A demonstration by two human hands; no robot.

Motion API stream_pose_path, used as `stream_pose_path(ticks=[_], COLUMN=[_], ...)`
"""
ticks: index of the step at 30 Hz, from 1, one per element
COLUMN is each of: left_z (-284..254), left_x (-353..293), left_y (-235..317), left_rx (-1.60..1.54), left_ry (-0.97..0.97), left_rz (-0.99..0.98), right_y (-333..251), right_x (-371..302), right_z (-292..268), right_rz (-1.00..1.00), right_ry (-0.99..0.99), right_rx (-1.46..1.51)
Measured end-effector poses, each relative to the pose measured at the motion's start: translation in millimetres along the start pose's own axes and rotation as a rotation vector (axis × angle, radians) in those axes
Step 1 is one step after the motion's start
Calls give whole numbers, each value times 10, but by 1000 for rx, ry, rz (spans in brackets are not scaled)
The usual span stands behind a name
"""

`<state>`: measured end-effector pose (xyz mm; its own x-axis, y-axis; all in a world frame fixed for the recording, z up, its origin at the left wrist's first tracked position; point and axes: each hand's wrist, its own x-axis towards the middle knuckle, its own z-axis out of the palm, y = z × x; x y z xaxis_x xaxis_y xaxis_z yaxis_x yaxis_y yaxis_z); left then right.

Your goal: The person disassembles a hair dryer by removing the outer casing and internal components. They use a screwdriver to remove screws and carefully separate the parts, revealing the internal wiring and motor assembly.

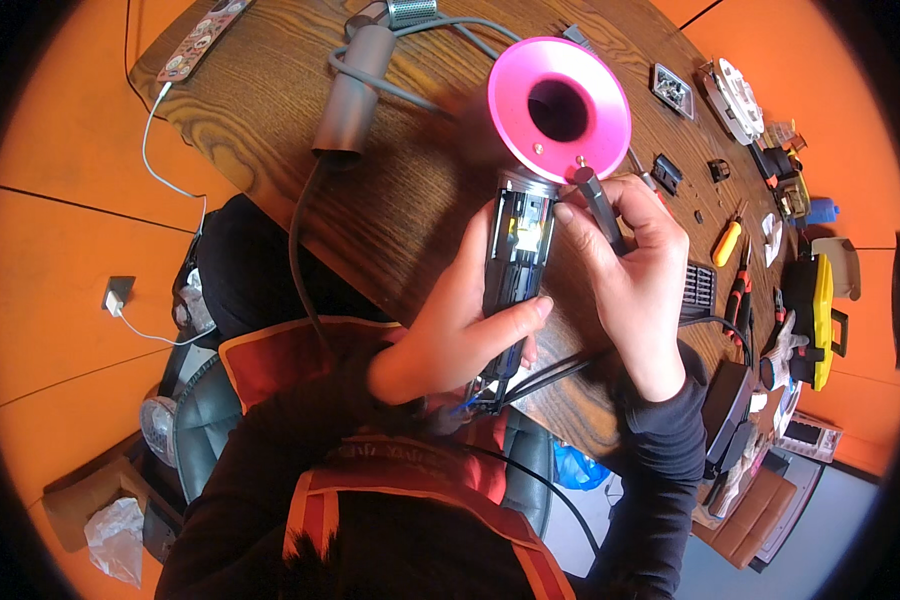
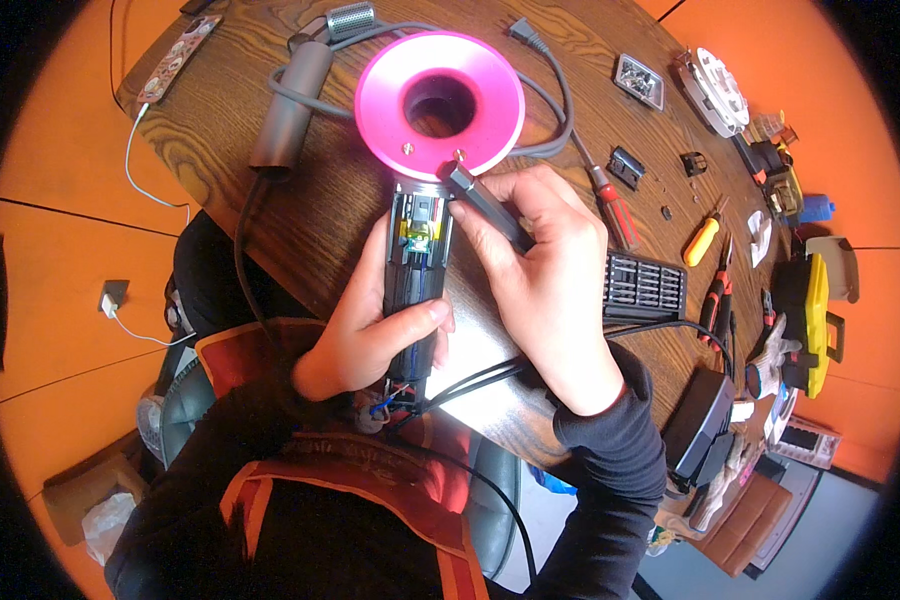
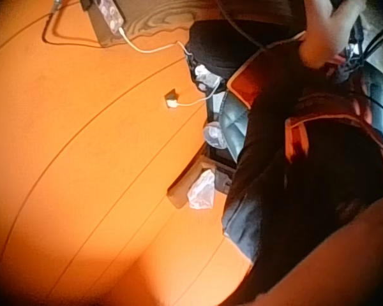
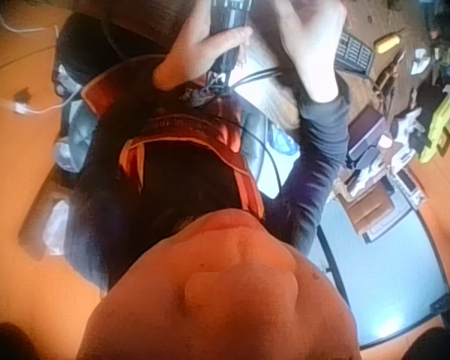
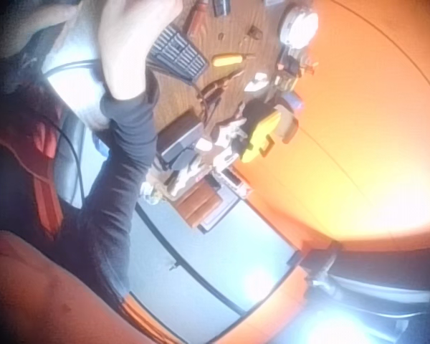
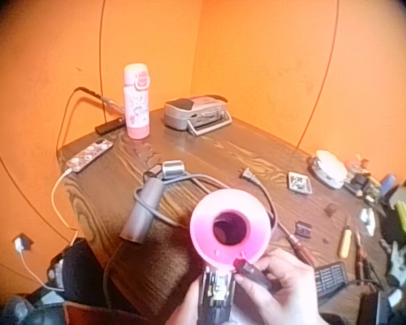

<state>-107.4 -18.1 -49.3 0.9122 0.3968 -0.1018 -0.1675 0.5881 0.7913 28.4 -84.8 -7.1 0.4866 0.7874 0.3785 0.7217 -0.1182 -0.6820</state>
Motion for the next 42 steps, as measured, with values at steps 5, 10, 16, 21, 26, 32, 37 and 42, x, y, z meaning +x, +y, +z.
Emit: stream_pose_path(ticks=[5, 10, 16, 21, 26, 32, 37, 42], left_z=[-15, -17, -19, -22, -31, -37, -32, -32], left_x=[18, 15, 10, 6, 5, 6, -1, 0], left_y=[30, 31, 28, 23, 23, 30, 33, 29], left_rx=[-19, -43, -63, -79, -130, -143, -124, -125], left_ry=[-43, -50, -48, -50, -55, -62, -53, -56], left_rz=[-7, -7, 1, 5, -10, -22, -24, -16], right_y=[-28, -111, -200, -239, -240, -255, -238, -230], right_x=[8, 12, -6, -64, -121, -115, -105, -99], right_z=[-46, -209, -433, -563, -478, -411, -380, -365], right_rz=[-35, -68, -144, -202, -182, -117, -132, -83], right_ry=[-47, -13, 53, 198, 201, 210, 223, 255], right_rx=[23, 114, 329, 467, 420, 409, 381, 408])
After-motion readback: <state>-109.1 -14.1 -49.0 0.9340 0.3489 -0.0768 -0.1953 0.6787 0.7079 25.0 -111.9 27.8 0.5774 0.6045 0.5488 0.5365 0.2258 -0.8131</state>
